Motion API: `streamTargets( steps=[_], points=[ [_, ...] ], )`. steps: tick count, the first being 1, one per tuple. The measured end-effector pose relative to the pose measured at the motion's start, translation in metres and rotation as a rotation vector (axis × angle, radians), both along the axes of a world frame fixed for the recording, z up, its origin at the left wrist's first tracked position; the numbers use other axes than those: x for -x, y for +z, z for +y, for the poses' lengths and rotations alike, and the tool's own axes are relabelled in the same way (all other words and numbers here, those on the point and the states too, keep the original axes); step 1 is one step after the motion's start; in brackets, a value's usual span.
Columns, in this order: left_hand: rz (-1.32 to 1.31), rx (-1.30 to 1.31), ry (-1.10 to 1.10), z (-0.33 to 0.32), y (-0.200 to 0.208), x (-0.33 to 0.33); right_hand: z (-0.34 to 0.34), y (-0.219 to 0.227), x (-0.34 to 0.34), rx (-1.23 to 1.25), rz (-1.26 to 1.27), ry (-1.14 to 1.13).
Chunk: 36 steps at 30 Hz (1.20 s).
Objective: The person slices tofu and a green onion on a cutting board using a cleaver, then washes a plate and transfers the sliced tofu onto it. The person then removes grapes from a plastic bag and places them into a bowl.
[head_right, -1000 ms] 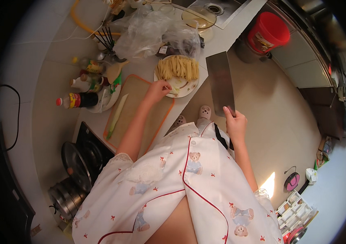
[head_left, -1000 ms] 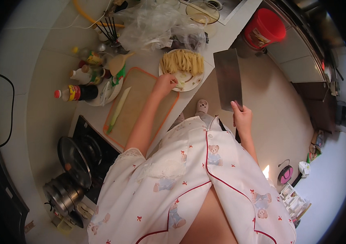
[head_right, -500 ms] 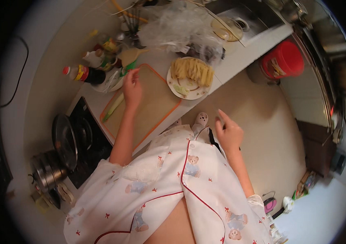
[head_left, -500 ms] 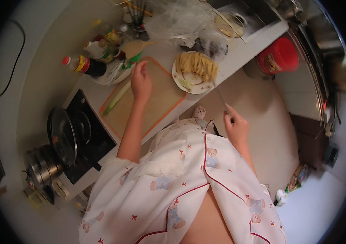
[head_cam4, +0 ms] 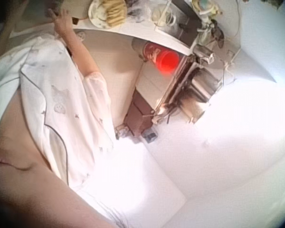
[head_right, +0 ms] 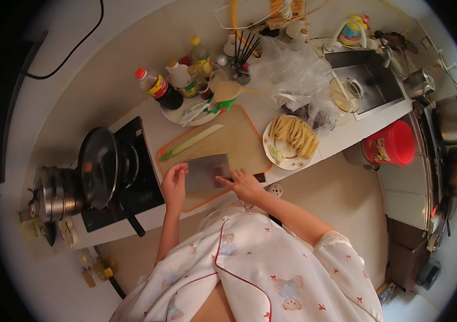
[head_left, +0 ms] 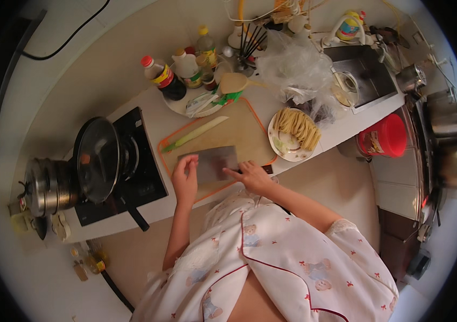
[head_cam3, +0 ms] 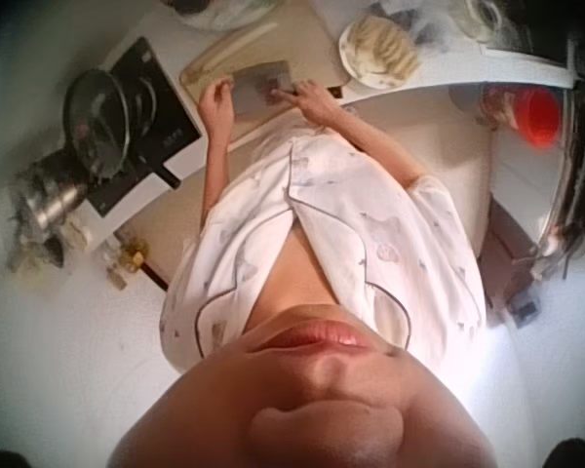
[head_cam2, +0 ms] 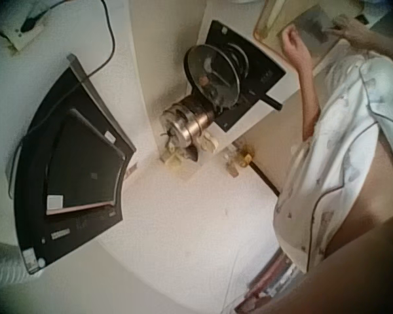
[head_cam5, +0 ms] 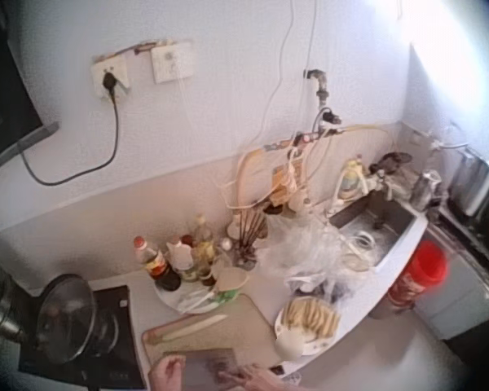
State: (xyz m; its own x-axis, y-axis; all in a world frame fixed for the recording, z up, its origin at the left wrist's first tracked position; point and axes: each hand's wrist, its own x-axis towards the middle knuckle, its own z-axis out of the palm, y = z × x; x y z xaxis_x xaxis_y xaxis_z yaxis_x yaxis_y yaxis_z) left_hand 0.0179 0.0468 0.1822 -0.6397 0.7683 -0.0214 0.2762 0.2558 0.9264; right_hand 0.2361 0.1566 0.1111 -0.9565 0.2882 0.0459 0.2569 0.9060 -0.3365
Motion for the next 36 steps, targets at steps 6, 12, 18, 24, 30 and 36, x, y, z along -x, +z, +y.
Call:
streamTargets(
  steps=[6,12,18,24,30,36],
  points=[
    [-0.054,0.090,-0.034,-0.027,-0.013,0.000,0.012,-0.027,0.038,-0.192,-0.055,0.166],
    [0.003,0.078,-0.114,-0.014,-0.013,0.003,0.015,-0.053,0.059,-0.244,-0.073,0.108],
    [0.199,-0.031,-0.227,0.018,-0.015,-0.002,0.008,-0.031,0.058,-0.199,-0.099,0.003],
    [0.158,0.020,-0.416,0.082,0.008,-0.043,0.028,0.009,-0.013,0.054,0.247,-0.459],
    [0.293,-0.157,-0.698,0.166,0.031,-0.134,0.076,0.037,-0.125,0.288,0.554,-1.015],
    [0.235,-0.025,-0.711,0.214,-0.002,-0.239,0.162,0.009,-0.244,0.789,0.687,-1.357]
  ],
)
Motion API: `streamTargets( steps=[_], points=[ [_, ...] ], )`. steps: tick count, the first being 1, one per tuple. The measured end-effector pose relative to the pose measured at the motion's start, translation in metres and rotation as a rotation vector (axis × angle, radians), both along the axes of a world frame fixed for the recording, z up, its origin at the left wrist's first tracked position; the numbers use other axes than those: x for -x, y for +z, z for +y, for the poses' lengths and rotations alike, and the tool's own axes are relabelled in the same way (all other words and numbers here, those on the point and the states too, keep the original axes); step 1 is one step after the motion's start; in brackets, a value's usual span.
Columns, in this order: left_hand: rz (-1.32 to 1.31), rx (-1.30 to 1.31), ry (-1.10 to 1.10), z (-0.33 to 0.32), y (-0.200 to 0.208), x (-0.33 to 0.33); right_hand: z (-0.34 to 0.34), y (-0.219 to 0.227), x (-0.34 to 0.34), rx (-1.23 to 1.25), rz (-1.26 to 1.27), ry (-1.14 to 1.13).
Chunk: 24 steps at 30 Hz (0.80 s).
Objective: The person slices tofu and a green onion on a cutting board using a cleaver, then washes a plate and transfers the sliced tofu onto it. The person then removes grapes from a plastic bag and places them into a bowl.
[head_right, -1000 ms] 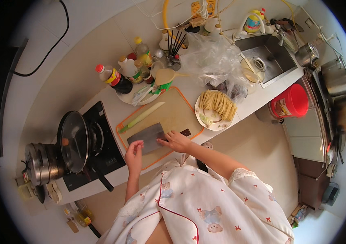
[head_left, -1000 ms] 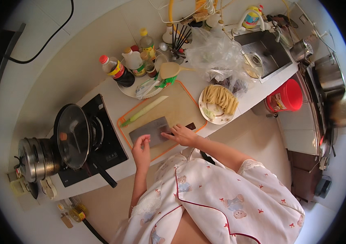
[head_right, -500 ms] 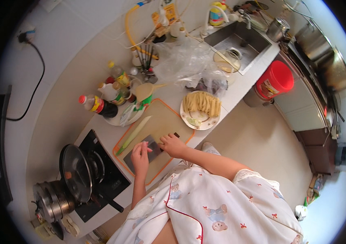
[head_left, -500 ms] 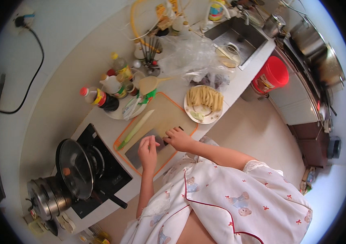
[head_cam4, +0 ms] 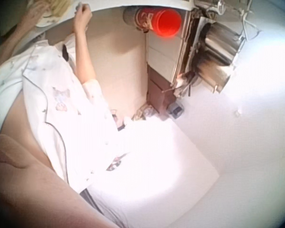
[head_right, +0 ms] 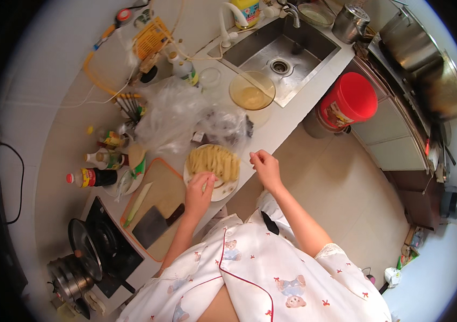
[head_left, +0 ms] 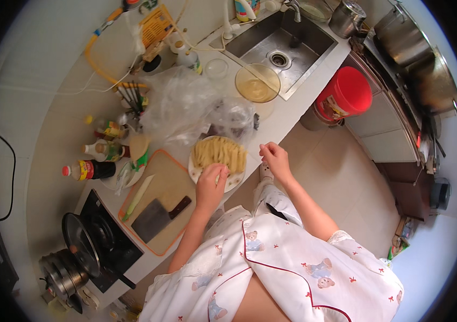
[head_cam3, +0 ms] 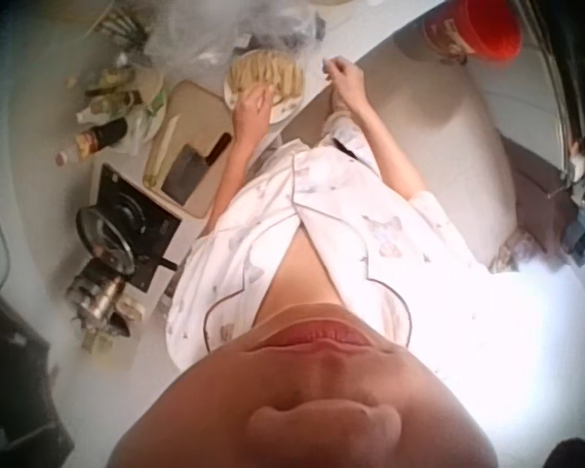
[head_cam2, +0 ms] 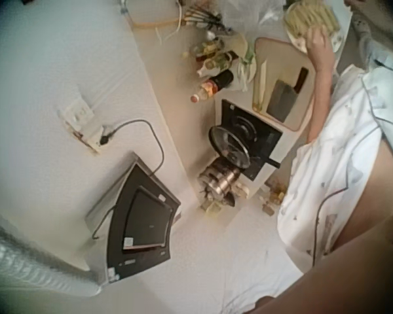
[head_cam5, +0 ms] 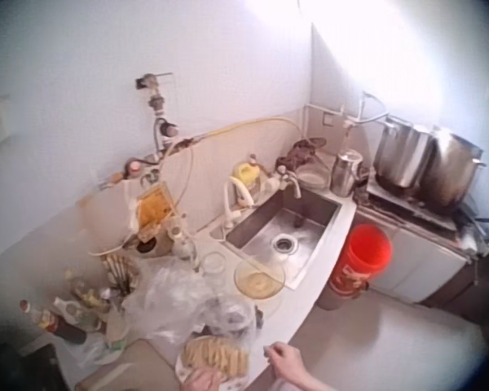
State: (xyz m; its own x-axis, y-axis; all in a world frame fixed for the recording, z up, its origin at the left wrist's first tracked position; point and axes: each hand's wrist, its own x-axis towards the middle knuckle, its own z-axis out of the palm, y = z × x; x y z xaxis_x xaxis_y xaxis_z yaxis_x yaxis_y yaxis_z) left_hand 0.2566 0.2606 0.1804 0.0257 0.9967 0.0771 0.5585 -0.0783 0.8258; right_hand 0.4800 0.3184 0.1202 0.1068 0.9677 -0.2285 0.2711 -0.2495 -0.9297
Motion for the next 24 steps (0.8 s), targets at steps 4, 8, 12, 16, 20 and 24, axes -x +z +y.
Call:
streamTargets(
  steps=[4,8,12,16,20,24],
  points=[
    [0.030,0.051,0.014,0.016,-0.016,-0.069,0.061,0.001,-0.068,0.105,-0.063,0.132],
    [0.053,0.132,0.029,0.033,0.008,-0.119,0.126,-0.016,-0.100,0.281,0.026,0.176],
    [0.042,0.105,0.137,0.043,0.006,-0.142,0.191,-0.017,-0.088,0.555,0.276,0.097],
    [0.008,0.119,0.224,0.057,0.002,-0.148,0.225,-0.058,-0.075,0.542,0.328,0.095],
    [-0.027,0.207,0.279,0.081,-0.013,-0.146,0.237,-0.084,-0.085,0.463,0.310,0.074],
    [-0.135,0.295,0.543,0.097,-0.054,-0.140,0.232,-0.065,-0.097,0.446,0.276,0.078]
  ],
)
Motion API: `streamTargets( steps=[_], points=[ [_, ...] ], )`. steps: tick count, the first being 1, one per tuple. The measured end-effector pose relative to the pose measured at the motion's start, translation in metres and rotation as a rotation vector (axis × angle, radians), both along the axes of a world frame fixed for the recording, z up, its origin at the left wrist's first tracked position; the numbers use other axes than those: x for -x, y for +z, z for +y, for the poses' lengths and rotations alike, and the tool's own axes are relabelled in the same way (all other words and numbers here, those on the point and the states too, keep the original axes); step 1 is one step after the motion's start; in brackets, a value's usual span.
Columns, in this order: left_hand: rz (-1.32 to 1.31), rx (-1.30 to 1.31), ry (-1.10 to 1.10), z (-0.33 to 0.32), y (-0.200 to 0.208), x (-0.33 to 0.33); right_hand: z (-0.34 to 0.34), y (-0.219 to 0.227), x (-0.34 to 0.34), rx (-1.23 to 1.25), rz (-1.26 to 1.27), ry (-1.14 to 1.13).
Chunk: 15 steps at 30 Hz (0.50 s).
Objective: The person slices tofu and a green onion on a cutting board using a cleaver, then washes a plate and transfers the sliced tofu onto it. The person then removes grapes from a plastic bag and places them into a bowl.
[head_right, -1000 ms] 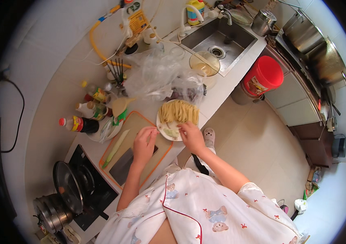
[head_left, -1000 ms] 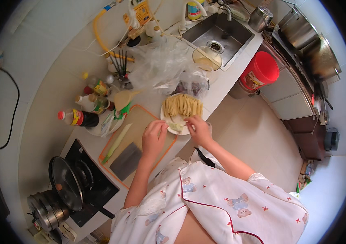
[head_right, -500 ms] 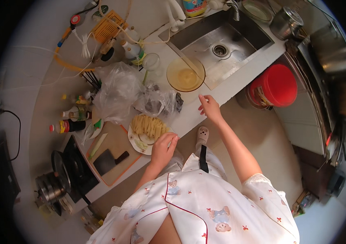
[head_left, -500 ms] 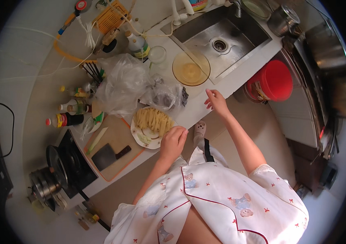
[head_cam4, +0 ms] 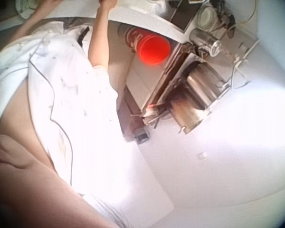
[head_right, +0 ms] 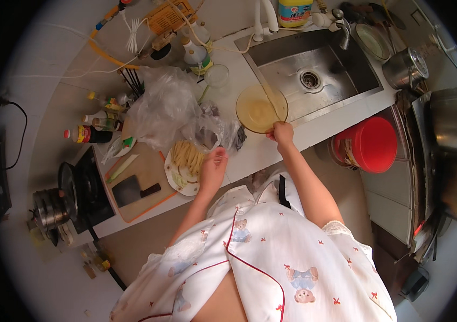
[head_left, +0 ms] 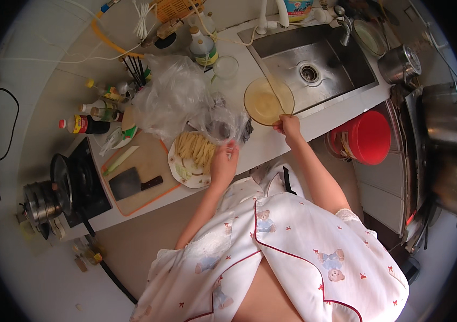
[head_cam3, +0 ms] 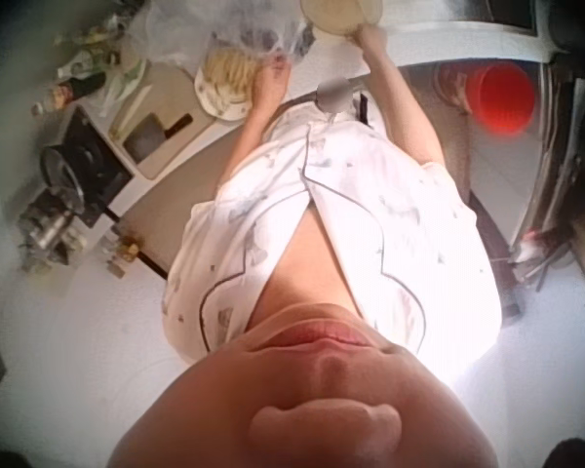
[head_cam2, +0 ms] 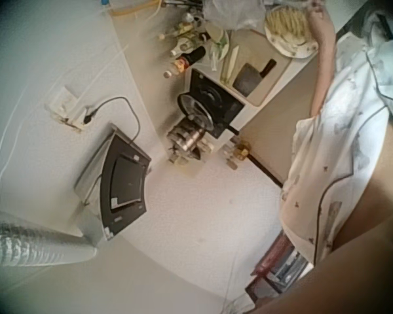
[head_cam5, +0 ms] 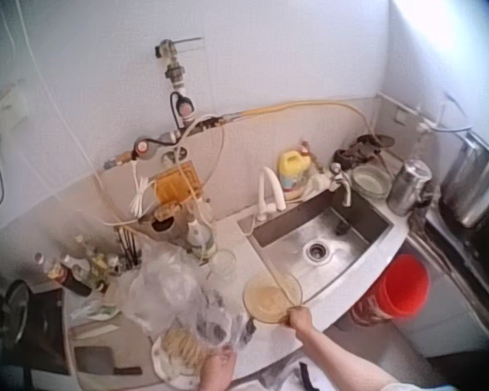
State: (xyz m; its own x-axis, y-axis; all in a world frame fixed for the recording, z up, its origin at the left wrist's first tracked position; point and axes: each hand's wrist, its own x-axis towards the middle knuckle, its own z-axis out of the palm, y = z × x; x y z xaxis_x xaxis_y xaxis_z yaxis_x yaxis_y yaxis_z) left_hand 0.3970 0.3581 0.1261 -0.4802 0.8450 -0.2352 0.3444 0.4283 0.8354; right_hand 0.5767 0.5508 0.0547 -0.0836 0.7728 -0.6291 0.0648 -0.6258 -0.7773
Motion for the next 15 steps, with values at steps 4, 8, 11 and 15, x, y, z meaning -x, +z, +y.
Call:
streamTargets(
  steps=[4,8,11,15],
  points=[
    [0.601,0.030,0.112,0.007,-0.013,-0.019,-0.004,0.014,-0.028,-0.010,-0.045,0.070],
    [0.457,0.434,0.067,0.026,-0.023,-0.030,0.004,0.018,-0.065,0.009,-0.034,0.249],
    [0.612,0.155,0.215,0.039,-0.033,-0.043,0.016,0.031,-0.089,0.052,-0.071,0.372],
    [0.455,0.040,0.485,0.081,0.000,-0.053,0.034,0.036,-0.119,0.047,-0.111,0.586]
  ],
)
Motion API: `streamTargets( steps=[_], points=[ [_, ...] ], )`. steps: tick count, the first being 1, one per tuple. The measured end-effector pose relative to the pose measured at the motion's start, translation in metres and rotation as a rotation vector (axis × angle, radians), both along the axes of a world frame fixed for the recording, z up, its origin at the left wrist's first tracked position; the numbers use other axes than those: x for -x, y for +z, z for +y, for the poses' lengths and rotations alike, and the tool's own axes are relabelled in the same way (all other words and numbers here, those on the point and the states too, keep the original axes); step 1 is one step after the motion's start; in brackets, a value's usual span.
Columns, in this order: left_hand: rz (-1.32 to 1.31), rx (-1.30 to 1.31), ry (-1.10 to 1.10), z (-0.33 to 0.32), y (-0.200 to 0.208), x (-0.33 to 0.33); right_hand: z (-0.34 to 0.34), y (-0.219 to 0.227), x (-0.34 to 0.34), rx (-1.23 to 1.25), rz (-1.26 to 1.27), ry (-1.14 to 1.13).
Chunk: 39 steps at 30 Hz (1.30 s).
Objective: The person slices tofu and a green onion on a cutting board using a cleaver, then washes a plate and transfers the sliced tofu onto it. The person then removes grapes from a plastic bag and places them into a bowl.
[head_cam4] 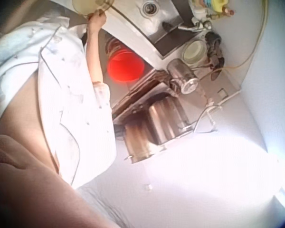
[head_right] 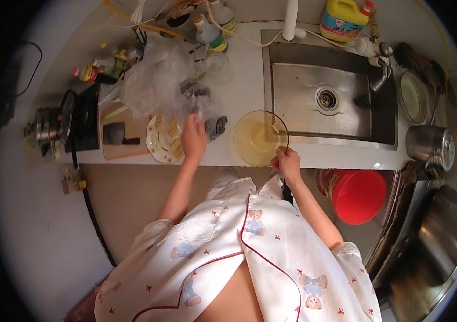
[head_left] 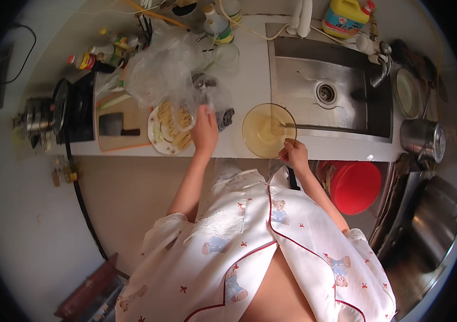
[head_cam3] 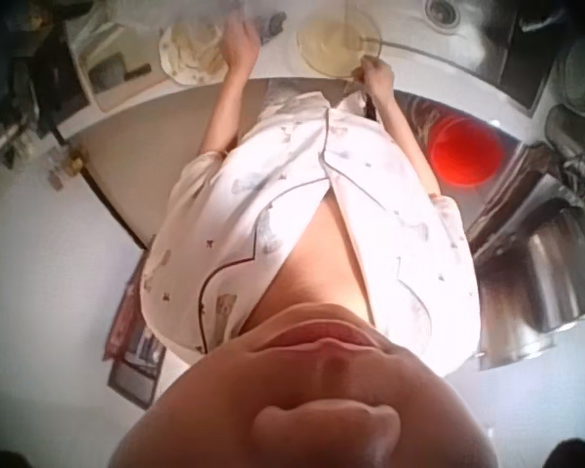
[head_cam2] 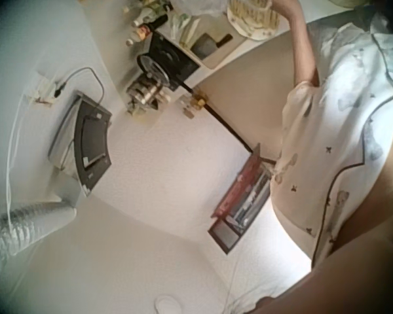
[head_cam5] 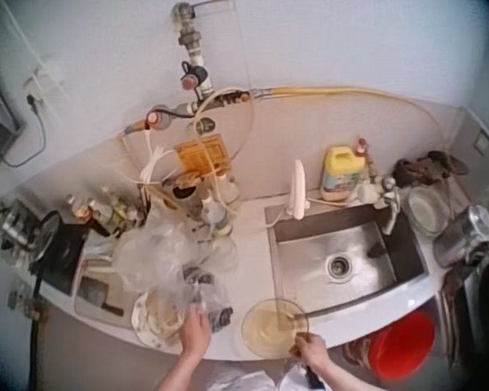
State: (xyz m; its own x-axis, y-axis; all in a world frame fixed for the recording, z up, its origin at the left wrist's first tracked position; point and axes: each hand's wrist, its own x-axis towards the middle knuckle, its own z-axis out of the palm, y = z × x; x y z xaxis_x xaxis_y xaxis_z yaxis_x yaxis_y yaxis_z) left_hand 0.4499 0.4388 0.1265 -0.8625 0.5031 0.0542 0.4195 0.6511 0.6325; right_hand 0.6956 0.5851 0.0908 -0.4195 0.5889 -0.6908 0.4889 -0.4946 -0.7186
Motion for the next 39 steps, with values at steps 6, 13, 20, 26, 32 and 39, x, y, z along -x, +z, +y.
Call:
streamTargets(
  steps=[6,13,20,26,32,39],
  points=[
    [-0.382,-0.344,0.018,0.040,0.040,0.023,0.031,-0.010,-0.025,-0.016,-0.015,0.277],
    [-0.575,-0.715,-0.045,0.100,0.035,-0.009,0.033,-0.017,-0.009,-0.015,0.018,0.401],
    [-0.509,-0.634,-0.153,0.127,0.042,-0.063,0.038,-0.010,-0.003,0.086,-0.006,0.500],
    [-0.603,-0.659,-0.209,0.130,0.060,-0.069,0.045,0.041,0.015,-0.902,-0.335,0.879],
    [-0.698,-0.765,-0.215,0.154,0.082,-0.054,0.001,0.086,0.092,-1.385,0.400,0.862],
    [-0.367,-0.238,-0.376,0.140,0.101,-0.026,0.010,0.039,0.193,-1.788,-0.192,0.953]
  ],
)
